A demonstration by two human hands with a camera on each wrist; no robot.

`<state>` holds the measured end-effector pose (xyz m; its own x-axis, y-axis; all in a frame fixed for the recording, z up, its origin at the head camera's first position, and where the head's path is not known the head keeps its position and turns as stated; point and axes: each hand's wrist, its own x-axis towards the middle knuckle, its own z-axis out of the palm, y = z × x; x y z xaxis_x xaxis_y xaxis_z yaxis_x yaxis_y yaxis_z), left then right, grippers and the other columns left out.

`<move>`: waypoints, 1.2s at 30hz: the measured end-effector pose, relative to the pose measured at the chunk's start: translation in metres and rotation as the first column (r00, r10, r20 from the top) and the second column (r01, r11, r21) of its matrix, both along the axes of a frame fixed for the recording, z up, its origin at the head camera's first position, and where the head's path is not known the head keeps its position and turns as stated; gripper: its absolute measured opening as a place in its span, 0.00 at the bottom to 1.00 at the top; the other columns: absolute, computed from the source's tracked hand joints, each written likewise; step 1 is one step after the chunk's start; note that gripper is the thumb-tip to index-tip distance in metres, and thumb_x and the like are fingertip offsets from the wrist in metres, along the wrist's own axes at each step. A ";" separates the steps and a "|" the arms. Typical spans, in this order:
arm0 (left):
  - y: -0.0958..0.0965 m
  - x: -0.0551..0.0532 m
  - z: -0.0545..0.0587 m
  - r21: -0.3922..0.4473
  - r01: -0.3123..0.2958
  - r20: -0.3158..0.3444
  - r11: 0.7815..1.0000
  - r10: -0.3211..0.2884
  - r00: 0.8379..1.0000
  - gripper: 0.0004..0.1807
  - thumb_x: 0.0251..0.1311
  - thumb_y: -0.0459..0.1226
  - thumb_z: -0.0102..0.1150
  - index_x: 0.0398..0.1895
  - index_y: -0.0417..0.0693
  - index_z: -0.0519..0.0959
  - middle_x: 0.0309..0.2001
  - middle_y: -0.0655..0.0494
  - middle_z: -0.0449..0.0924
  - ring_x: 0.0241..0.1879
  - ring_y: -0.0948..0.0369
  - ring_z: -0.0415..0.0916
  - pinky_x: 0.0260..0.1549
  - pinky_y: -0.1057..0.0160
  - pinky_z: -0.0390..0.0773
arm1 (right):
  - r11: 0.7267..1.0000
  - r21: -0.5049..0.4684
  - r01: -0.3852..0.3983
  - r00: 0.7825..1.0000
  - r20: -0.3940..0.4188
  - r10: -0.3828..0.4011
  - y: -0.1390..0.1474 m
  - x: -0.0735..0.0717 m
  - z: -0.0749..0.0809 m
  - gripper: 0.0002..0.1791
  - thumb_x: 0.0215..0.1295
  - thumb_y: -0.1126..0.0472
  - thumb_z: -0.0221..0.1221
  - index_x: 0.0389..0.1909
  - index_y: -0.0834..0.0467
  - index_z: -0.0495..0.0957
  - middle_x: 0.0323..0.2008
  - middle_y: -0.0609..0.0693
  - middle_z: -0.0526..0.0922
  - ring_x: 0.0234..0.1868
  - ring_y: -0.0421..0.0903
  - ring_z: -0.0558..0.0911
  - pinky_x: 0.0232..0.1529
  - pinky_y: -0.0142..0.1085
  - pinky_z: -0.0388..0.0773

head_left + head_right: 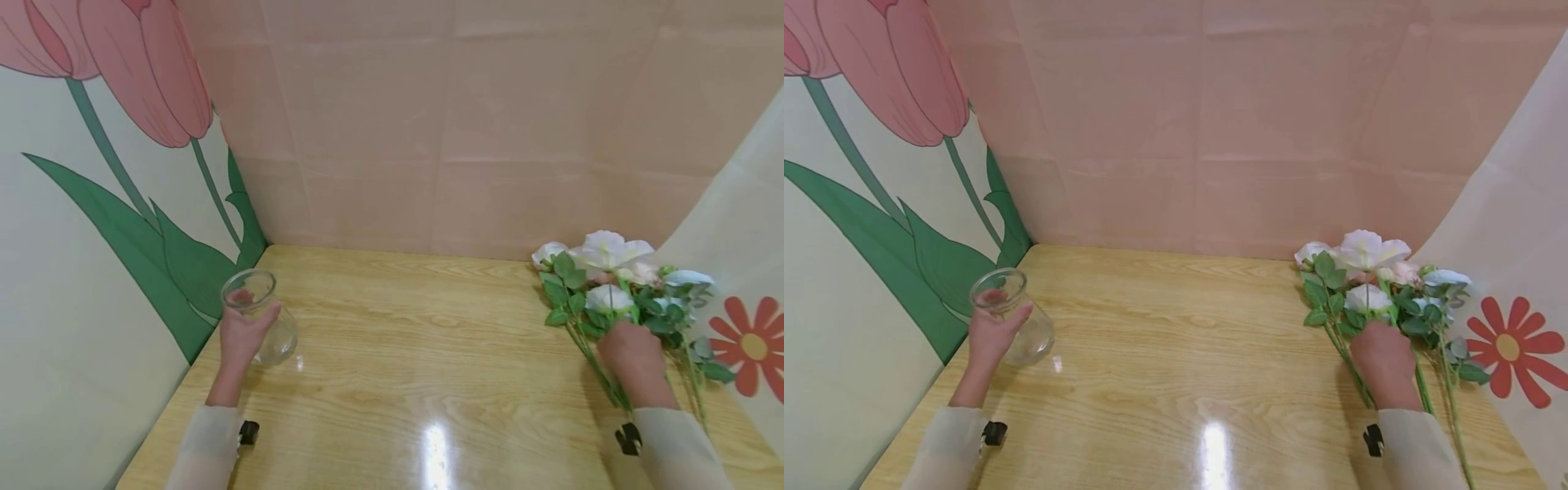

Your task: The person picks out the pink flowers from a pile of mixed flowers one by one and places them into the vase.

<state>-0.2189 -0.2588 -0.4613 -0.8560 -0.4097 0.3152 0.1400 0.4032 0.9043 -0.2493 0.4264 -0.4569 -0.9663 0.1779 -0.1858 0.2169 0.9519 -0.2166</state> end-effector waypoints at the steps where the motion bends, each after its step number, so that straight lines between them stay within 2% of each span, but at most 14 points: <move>1: 0.001 0.000 0.000 0.000 0.001 -0.002 1.000 -0.001 1.000 0.41 0.54 0.43 0.76 0.66 0.40 0.63 0.60 0.39 0.72 0.61 0.45 0.69 0.65 0.44 0.66 | 1.000 -0.007 0.000 1.000 -0.016 0.000 -0.001 0.001 0.002 0.18 0.67 0.63 0.47 0.33 0.78 0.76 0.31 0.77 0.78 0.28 0.68 0.80 0.22 0.55 0.78; 4: 0.003 0.001 0.000 -0.004 0.001 -0.006 1.000 -0.001 1.000 0.42 0.53 0.43 0.77 0.66 0.40 0.63 0.59 0.39 0.72 0.60 0.46 0.70 0.65 0.44 0.67 | 0.999 -0.038 0.012 0.999 -0.043 -0.014 -0.007 0.003 0.009 0.18 0.66 0.63 0.46 0.30 0.74 0.77 0.30 0.75 0.79 0.27 0.67 0.80 0.20 0.54 0.77; 9: 0.009 0.003 0.002 0.000 0.022 0.003 1.000 -0.022 1.000 0.41 0.54 0.43 0.76 0.65 0.38 0.63 0.59 0.40 0.72 0.61 0.46 0.69 0.66 0.43 0.66 | 0.997 -0.072 0.034 0.998 -0.044 -0.038 -0.020 0.005 0.019 0.17 0.66 0.61 0.45 0.26 0.67 0.78 0.31 0.71 0.79 0.27 0.63 0.80 0.20 0.52 0.75; 12: 0.013 0.003 0.002 -0.010 0.032 0.011 0.999 -0.031 0.999 0.41 0.55 0.43 0.75 0.65 0.37 0.63 0.59 0.41 0.72 0.62 0.46 0.69 0.67 0.43 0.66 | 0.998 -0.062 0.007 0.995 -0.098 -0.013 -0.029 0.007 0.020 0.17 0.67 0.62 0.44 0.22 0.65 0.75 0.26 0.67 0.78 0.24 0.59 0.78 0.19 0.51 0.73; 16: 0.016 0.002 0.001 -0.022 0.035 0.018 0.999 -0.035 0.999 0.40 0.54 0.43 0.76 0.64 0.38 0.64 0.59 0.41 0.73 0.62 0.46 0.69 0.67 0.45 0.66 | 0.998 -0.043 -0.043 0.979 -0.203 0.034 -0.039 0.010 0.019 0.18 0.67 0.63 0.44 0.18 0.63 0.71 0.19 0.63 0.76 0.20 0.57 0.76 0.17 0.51 0.71; 21: 0.019 0.003 0.001 -0.023 0.043 0.016 0.999 -0.043 0.999 0.41 0.53 0.42 0.77 0.64 0.37 0.64 0.59 0.39 0.73 0.62 0.44 0.69 0.66 0.46 0.66 | 0.999 -0.012 -0.043 0.961 -0.273 0.038 -0.049 0.010 0.018 0.18 0.64 0.63 0.45 0.20 0.69 0.74 0.21 0.70 0.76 0.21 0.66 0.77 0.17 0.56 0.72; 23: 0.020 0.004 0.001 -0.022 0.050 0.016 0.999 -0.049 0.999 0.41 0.53 0.42 0.77 0.64 0.37 0.63 0.60 0.38 0.72 0.63 0.44 0.69 0.66 0.46 0.66 | 0.998 0.004 -0.059 0.958 -0.281 0.058 -0.053 0.009 0.018 0.18 0.64 0.63 0.45 0.18 0.68 0.74 0.20 0.69 0.76 0.20 0.66 0.77 0.16 0.57 0.72; 25: 0.020 0.004 0.001 -0.023 0.057 0.021 0.998 -0.057 0.998 0.41 0.53 0.42 0.77 0.64 0.37 0.63 0.60 0.38 0.72 0.63 0.43 0.69 0.67 0.45 0.65 | 0.997 0.000 -0.077 0.961 -0.266 0.074 -0.057 0.008 0.018 0.18 0.63 0.63 0.45 0.16 0.64 0.72 0.18 0.65 0.75 0.18 0.61 0.76 0.16 0.54 0.71; 28: 0.021 0.004 0.001 -0.023 0.069 0.033 0.997 -0.068 0.997 0.42 0.54 0.43 0.76 0.64 0.36 0.62 0.61 0.38 0.71 0.64 0.44 0.68 0.68 0.45 0.64 | 0.994 -0.043 -0.102 0.975 -0.201 0.091 -0.066 0.006 0.020 0.18 0.65 0.63 0.44 0.14 0.57 0.67 0.15 0.55 0.70 0.16 0.51 0.68 0.15 0.45 0.66; 30: 0.022 0.005 0.000 -0.025 0.075 0.045 0.997 -0.074 0.996 0.42 0.54 0.43 0.76 0.65 0.36 0.62 0.61 0.39 0.71 0.64 0.44 0.67 0.68 0.44 0.64 | 0.992 -0.074 -0.102 0.983 -0.162 0.089 -0.072 0.006 0.021 0.18 0.66 0.64 0.42 0.14 0.54 0.65 0.15 0.51 0.66 0.16 0.48 0.64 0.17 0.41 0.62; 33: 0.024 0.005 0.001 -0.027 0.078 0.057 0.997 -0.077 0.995 0.42 0.54 0.43 0.76 0.64 0.37 0.62 0.61 0.39 0.71 0.64 0.44 0.68 0.68 0.45 0.65 | 0.990 -0.092 -0.105 0.986 -0.138 0.092 -0.080 0.004 0.021 0.18 0.66 0.63 0.42 0.15 0.53 0.63 0.15 0.49 0.63 0.17 0.46 0.61 0.18 0.39 0.61; 36: 0.026 0.005 0.000 -0.026 0.082 0.061 0.996 -0.081 0.995 0.42 0.53 0.43 0.77 0.64 0.38 0.63 0.62 0.39 0.71 0.64 0.44 0.68 0.68 0.45 0.65 | 0.991 -0.089 -0.102 0.986 -0.141 0.089 -0.085 0.002 0.020 0.17 0.66 0.63 0.42 0.15 0.53 0.64 0.15 0.51 0.65 0.18 0.48 0.64 0.18 0.40 0.63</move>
<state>-0.2136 -0.2330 -0.4608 -0.9038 -0.3294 0.2731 0.1195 0.4186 0.9003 -0.2471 0.3415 -0.4365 -0.9955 0.0715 -0.0627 0.0883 0.9401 -0.3292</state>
